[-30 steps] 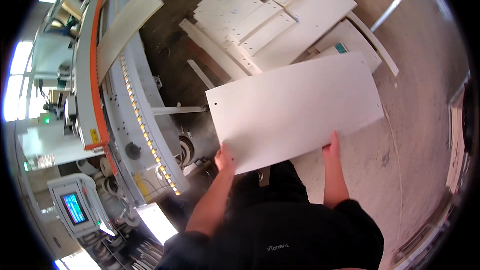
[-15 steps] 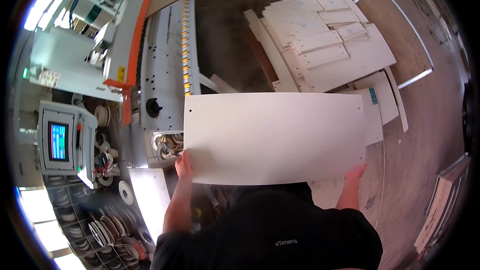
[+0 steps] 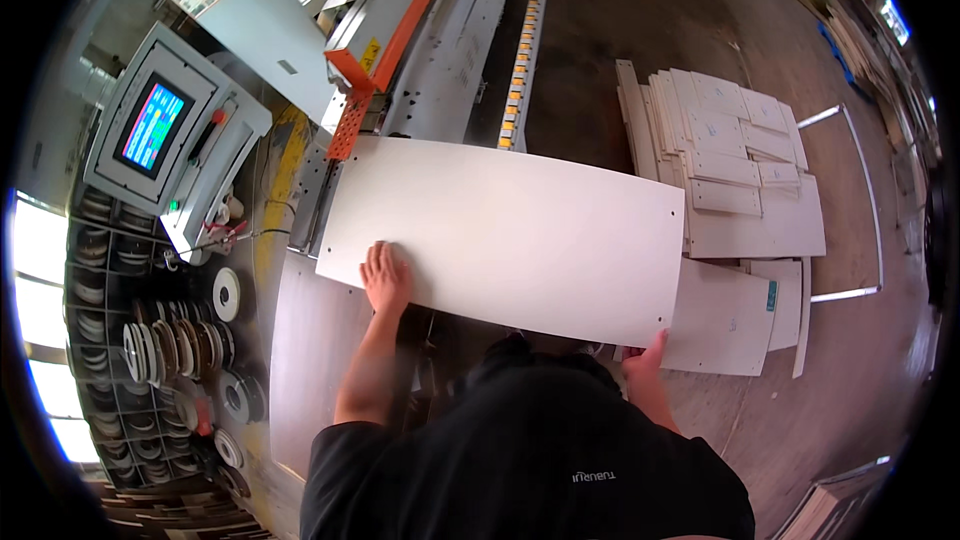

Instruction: The person repeatedly picks up white rectangular panels from a pile and places them onto a conveyor belt. The person handles the panels one at a time, moving them from a stack on the floor to the machine's input area.

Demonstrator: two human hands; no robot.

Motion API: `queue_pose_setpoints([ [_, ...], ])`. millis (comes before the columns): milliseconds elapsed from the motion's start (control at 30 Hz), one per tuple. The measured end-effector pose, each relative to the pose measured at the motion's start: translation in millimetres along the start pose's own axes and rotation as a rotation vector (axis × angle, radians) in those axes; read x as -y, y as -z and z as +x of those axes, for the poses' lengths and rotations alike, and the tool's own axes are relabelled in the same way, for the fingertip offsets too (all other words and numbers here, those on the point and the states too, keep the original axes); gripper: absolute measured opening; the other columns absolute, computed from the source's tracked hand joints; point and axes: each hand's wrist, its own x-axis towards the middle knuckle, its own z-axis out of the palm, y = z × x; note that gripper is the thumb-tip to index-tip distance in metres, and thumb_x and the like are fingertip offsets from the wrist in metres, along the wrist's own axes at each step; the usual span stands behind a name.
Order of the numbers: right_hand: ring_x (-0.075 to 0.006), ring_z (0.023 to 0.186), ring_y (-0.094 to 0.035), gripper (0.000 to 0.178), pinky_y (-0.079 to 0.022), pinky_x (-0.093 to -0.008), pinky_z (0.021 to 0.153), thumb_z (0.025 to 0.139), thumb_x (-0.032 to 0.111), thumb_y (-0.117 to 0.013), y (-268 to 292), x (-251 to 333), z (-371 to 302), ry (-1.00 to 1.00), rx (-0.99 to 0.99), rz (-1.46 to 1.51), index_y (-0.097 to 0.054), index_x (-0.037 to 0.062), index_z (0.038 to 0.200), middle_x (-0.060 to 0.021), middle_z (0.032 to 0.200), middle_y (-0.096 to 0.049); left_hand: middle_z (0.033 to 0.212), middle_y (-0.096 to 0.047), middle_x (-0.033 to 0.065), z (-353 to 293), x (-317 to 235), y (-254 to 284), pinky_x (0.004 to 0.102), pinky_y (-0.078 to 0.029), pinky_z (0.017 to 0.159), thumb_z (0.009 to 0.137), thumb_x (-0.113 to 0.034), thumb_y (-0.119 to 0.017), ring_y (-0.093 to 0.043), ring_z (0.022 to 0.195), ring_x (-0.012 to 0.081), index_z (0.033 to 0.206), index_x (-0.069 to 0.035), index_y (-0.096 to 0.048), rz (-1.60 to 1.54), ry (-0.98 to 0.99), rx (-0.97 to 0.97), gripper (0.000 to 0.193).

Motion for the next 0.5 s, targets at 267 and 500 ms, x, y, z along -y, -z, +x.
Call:
queue_pose_setpoints([
  [267,-0.0231,0.13,-0.055,0.059,-0.047,-0.0465,0.109,0.096,0.054,-0.067,-47.7,-28.9,-31.6,-0.122,0.174,-0.21,-0.052,0.0214,0.143,-0.0006,0.139,-0.058,0.161,-0.04,0.0096,0.2,-4.0,-7.0,0.055,-0.015,0.125,0.096,-0.028,-0.059,-0.029,0.153,0.0305,0.15,-0.013,-0.046,-0.081,-0.017,-0.038,0.057],
  [500,-0.0237,0.134,-0.053,0.061,-0.045,-0.0471,0.113,0.098,0.049,-0.068,-75.7,-24.5,-12.6,-0.052,0.148,-0.182,-0.05,0.0165,0.146,-0.0029,0.141,-0.057,0.16,-0.042,0.0088,29.7,-17.7,-12.5,0.056,-0.014,0.124,0.095,-0.026,-0.059,-0.031,0.152,0.0302,0.148,-0.014,-0.048,-0.126,-0.019,-0.083,0.055],
])
